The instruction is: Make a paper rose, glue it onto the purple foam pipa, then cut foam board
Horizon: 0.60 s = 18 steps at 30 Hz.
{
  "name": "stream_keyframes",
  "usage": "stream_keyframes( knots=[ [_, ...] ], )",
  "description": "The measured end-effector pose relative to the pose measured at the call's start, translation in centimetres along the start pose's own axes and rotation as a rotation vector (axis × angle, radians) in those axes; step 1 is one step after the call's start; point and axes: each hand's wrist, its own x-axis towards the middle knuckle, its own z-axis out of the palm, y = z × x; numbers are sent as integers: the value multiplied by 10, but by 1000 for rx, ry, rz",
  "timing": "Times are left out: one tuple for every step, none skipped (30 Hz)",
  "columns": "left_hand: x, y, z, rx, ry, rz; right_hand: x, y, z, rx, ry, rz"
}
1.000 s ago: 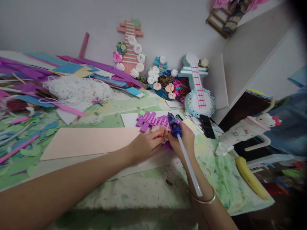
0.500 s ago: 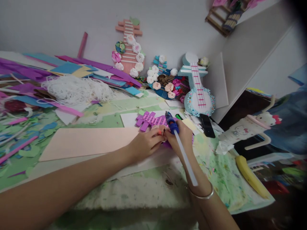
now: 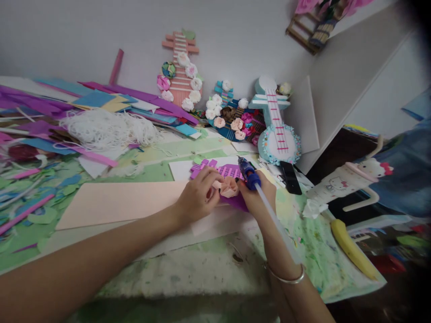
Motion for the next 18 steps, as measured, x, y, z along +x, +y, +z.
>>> stream_keyframes(
  knots=[
    [1, 0, -1, -24, 5, -19, 1, 3, -3, 40, 2, 37],
    [1, -1, -2, -44, 2, -28, 1, 6, -6, 82, 0, 79],
    [1, -1, -2, -57, -9, -31, 1, 9, -9, 121, 1, 125],
    [1, -2, -2, -62, -26, -27, 1, 13, -12, 154, 5, 168],
    [1, -2, -1, -61, -44, -19, 1, 17, -14, 177, 12, 205],
    [0, -3, 1, -54, -64, -5, 0, 21, -15, 194, 27, 237],
    [0, -3, 4, -43, -83, 10, -1, 24, -16, 209, 42, 261],
    [-1, -3, 6, -32, -96, 23, -1, 28, -16, 224, 57, 281],
    [-1, -4, 8, -22, -100, 27, -2, 32, -16, 239, 71, 298],
    [-2, -4, 10, -17, -100, 23, -3, 36, -15, 253, 84, 311],
    [-2, -5, 11, -18, -97, 12, -4, 39, -13, 264, 99, 321],
    [-2, -5, 12, -21, -92, -3, -5, 43, -12, 272, 114, 331],
    [-2, -5, 12, -26, -83, -20, -5, 46, -11, 280, 125, 342],
    [-2, -5, 12, -31, -73, -33, -6, 49, -10, 292, 129, 356],
    [-1, -5, 11, -37, -64, -46, -6, 51, -9, 309, 130, 373],
    [-1, -5, 11, -40, -56, -59, -6, 54, -9, 331, 126, 395],
    [0, -4, 10, -42, -53, -74, -6, 55, -9, 364, 115, 420],
    [0, -4, 9, -47, -52, -89, -6, 57, -9, 409, 103, 443]
  ],
)
